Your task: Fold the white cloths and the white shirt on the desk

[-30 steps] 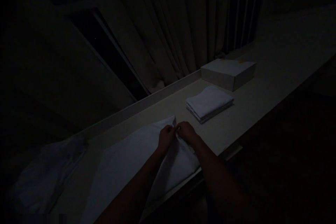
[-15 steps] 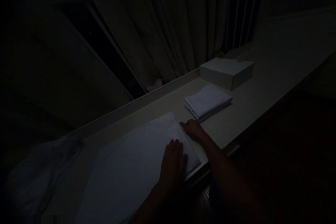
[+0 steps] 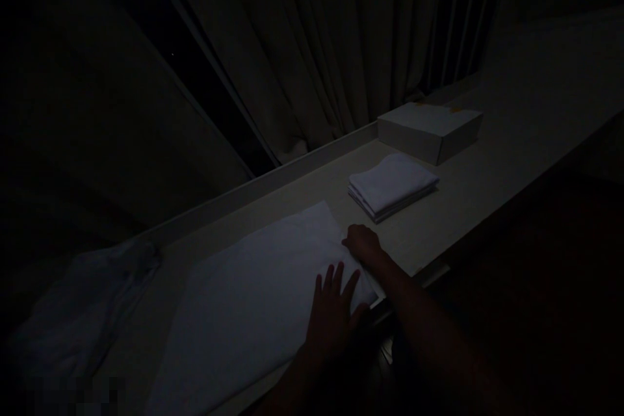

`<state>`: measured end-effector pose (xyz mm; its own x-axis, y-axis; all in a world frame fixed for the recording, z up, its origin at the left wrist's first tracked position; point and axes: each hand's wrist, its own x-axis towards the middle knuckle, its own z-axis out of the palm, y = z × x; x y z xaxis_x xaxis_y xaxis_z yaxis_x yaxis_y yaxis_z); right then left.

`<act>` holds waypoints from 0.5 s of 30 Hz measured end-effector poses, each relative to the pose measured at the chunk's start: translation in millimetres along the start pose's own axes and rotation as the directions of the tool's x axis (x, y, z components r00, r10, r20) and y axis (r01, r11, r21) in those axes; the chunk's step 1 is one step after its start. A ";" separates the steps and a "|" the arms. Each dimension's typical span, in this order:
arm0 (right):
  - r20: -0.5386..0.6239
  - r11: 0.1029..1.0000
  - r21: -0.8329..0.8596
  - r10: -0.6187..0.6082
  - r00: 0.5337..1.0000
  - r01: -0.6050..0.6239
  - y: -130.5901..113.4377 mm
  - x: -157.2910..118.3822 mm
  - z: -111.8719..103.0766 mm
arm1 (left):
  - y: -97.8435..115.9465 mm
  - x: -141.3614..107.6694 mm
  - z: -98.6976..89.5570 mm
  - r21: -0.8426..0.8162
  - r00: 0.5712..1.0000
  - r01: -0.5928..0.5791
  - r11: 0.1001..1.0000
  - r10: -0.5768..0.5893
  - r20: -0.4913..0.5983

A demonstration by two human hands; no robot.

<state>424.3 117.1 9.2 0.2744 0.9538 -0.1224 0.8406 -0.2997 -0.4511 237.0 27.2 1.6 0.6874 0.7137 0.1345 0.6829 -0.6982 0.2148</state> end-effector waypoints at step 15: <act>-0.146 0.999 0.044 -0.011 0.989 0.018 -3.8 -18.2 -7.0 | 0.2 1.2 -6.6 -0.050 0.996 -0.076 0.996 0.078 0.048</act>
<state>419.4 100.7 19.4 0.3298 0.9440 0.0128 0.8243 -0.2813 -0.4913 236.4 28.3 8.2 0.7497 0.6535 0.1043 0.6157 -0.7465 0.2522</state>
